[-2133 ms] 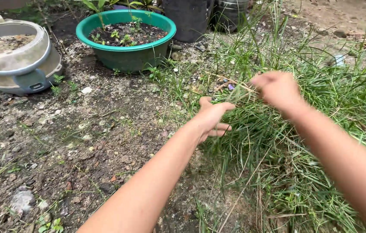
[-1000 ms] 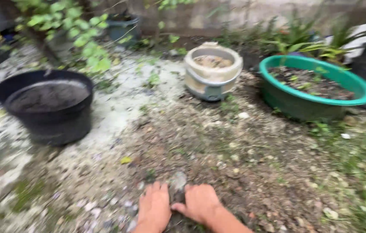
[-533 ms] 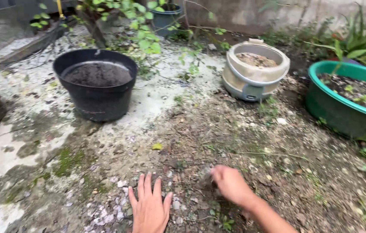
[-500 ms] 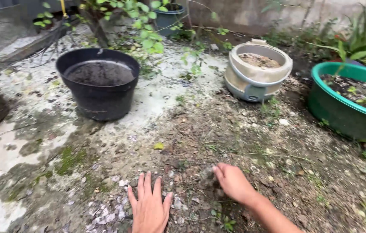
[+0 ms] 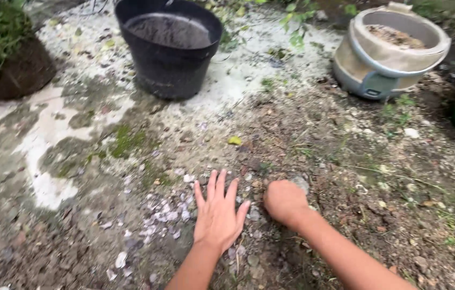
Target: Weeding an outdoor garden area by pulling grass and weeds from the soil by hand.
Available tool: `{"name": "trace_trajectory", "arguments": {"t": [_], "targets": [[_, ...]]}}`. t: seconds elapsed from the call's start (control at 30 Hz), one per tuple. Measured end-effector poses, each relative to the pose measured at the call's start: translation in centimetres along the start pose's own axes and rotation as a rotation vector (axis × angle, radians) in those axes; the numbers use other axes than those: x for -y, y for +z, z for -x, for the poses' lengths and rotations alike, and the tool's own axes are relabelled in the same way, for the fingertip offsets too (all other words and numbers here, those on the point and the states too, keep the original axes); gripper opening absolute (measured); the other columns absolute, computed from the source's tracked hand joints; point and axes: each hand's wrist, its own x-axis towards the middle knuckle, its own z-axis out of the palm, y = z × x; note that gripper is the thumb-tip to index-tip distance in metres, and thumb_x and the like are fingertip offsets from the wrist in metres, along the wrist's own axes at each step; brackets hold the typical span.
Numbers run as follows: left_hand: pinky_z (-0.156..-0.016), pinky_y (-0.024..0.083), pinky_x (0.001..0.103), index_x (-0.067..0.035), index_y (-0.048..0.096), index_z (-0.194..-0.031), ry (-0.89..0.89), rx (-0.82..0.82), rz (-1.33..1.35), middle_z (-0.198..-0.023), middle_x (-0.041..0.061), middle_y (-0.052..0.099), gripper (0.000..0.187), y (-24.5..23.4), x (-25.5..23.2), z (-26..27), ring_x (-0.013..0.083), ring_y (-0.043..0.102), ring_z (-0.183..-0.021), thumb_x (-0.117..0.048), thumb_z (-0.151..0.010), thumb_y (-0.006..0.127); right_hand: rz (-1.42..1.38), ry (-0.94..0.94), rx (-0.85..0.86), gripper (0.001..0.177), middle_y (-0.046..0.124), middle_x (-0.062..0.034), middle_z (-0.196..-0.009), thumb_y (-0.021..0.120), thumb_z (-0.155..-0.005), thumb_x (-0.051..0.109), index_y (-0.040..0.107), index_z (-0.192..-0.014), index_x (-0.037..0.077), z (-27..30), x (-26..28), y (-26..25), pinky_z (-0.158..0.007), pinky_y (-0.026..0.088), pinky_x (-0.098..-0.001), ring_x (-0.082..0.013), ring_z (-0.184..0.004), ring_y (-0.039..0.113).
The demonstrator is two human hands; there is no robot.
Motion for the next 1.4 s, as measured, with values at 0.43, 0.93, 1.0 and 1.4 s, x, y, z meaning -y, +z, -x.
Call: {"name": "trace_trajectory", "arguments": {"t": [0.43,0.93,1.0,1.4], "targets": [[-0.119,-0.004,0.064,-0.013,0.035,-0.152,-0.1,0.184,-0.011,-0.169,0.017,0.013,0.073,-1.1,-0.1,-0.7,0.0322,0.001,-0.154,-0.059,-0.096,0.036,-0.203,-0.245,-0.061,0.047,0.075,-0.0271,-0.093,0.05,-0.099,0.038,0.074,-0.091,-0.001,-6.7,-5.5,-2.1,-0.088,0.058,-0.0496,-0.0425,-0.089,0.073],[-0.119,-0.007,0.064,-0.007,0.038,-0.15,-0.081,0.194,0.085,-0.164,0.02,0.016,0.076,-1.4,0.0,-0.5,0.0342,0.004,-0.154,-0.055,-0.093,0.051,-0.135,-0.149,-0.001,0.038,0.074,-0.0272,-0.09,0.058,-0.093,0.035,0.073,-0.087,0.001,-3.2,0.5,-4.5,-0.09,0.057,-0.0483,-0.0411,-0.09,0.073],[-0.118,-0.008,0.065,-0.008,0.036,-0.15,-0.075,0.174,0.067,-0.169,0.019,0.015,0.076,-1.1,0.0,-0.7,0.0336,0.003,-0.153,-0.056,-0.093,0.048,-0.416,-0.079,-0.025,0.037,0.073,-0.0264,-0.081,0.063,-0.09,0.033,0.073,-0.085,-0.002,-2.6,0.4,-4.9,-0.079,0.058,-0.0465,-0.0363,-0.075,0.074],[-0.121,-0.004,0.063,-0.007,0.041,-0.147,-0.052,0.097,0.049,-0.166,0.018,0.023,0.055,0.9,0.8,-0.8,0.0294,0.007,-0.154,-0.031,-0.098,0.038,-0.195,-0.092,0.343,0.039,0.077,-0.0158,-0.084,0.056,-0.092,0.036,0.075,-0.086,0.002,1.6,-1.0,-7.4,-0.085,0.06,-0.043,-0.0266,-0.078,0.076]]}}
